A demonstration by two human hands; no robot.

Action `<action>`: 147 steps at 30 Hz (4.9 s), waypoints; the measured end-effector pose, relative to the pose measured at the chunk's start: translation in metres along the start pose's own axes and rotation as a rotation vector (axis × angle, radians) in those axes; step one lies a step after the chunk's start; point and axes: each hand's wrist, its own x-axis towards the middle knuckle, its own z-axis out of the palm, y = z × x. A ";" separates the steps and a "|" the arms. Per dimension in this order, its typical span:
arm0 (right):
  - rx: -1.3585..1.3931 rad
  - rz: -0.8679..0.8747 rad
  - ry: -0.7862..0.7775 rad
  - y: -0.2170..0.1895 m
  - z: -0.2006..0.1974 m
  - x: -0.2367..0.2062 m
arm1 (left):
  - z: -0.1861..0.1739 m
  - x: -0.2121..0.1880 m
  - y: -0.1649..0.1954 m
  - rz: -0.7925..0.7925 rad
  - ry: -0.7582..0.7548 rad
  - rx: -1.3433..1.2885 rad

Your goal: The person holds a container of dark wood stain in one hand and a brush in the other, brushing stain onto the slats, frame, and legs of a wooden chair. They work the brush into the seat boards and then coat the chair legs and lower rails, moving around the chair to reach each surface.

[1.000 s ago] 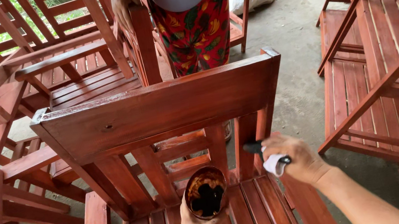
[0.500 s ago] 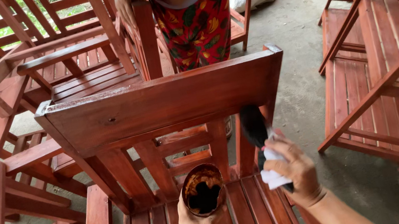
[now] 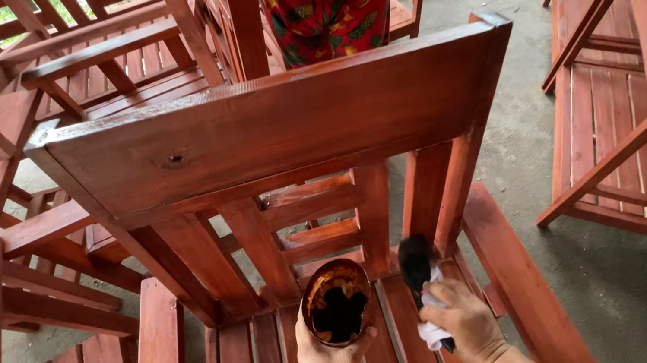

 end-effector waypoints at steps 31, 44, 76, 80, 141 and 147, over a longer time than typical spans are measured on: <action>0.298 -0.129 0.023 -0.039 -0.112 0.139 | -0.006 0.027 -0.026 0.357 0.005 -0.172; 0.157 -0.255 0.339 -0.059 -0.131 0.123 | -0.022 0.013 0.011 0.040 0.031 -0.153; 0.189 -0.165 0.084 -0.056 -0.038 0.049 | -0.069 0.011 -0.004 0.057 0.165 -0.055; 0.251 -0.359 -0.192 -0.083 -0.004 0.062 | -0.075 0.010 -0.006 0.011 0.200 -0.104; 0.148 0.313 0.199 -0.121 0.043 0.080 | -0.141 0.010 0.026 -0.062 0.180 -0.040; 1.503 0.787 0.552 -0.160 0.088 0.101 | -0.138 0.013 0.014 -0.023 0.102 -0.223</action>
